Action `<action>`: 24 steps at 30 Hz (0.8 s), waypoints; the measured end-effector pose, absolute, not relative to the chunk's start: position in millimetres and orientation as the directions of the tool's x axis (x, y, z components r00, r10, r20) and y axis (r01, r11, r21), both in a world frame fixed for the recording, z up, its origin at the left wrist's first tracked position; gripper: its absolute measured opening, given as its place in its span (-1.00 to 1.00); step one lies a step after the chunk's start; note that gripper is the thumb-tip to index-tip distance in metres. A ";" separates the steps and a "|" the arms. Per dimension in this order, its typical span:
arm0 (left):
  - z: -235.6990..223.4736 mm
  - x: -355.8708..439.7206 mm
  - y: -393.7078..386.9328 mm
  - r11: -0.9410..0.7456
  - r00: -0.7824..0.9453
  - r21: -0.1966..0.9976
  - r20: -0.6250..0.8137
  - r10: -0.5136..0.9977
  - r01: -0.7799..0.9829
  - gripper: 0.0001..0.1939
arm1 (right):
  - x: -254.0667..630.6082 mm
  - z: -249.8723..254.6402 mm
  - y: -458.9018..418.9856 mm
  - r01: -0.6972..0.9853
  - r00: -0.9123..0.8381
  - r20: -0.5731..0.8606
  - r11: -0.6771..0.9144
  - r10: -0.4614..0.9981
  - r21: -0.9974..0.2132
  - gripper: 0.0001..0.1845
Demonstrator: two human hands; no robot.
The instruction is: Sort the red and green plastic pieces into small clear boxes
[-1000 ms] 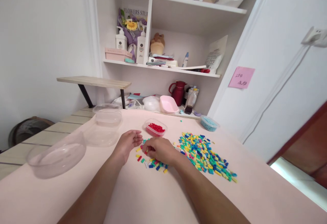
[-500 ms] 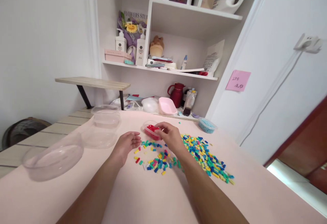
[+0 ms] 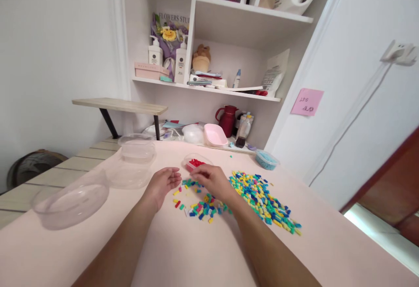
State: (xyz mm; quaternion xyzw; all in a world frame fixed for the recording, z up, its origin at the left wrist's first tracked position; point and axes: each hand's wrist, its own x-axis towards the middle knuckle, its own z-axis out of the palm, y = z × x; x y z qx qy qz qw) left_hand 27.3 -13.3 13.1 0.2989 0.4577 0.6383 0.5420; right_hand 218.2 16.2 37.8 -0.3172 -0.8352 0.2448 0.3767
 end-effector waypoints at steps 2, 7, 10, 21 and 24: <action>13.0 26.8 -13.6 0.005 -0.236 0.900 -0.119 0.964 -0.436 -0.88 | 209.8 37.7 4.0 0.331 -0.697 0.389 0.751 0.603 -0.572 -0.85; 13.5 27.6 -14.4 0.006 -0.236 0.894 -0.125 0.964 -0.448 -0.89 | 195.7 34.7 -13.1 0.438 -0.802 0.234 0.807 0.550 -0.396 -0.80; 13.7 28.7 -14.7 0.007 -0.239 0.901 -0.123 0.963 -0.434 -0.89 | 189.6 34.5 -17.8 0.522 -0.759 0.238 0.784 0.607 -0.335 -0.61; 14.2 30.7 -16.1 0.014 -0.241 0.917 -0.119 0.963 -0.399 -0.89 | 183.8 27.8 -18.4 0.467 -0.821 0.235 0.849 0.520 -0.248 -0.93; 15.0 30.7 -16.1 0.017 -0.237 0.924 -0.116 0.964 -0.383 -0.87 | 186.8 26.0 -12.6 0.457 -0.803 0.247 0.827 0.542 -0.328 -0.90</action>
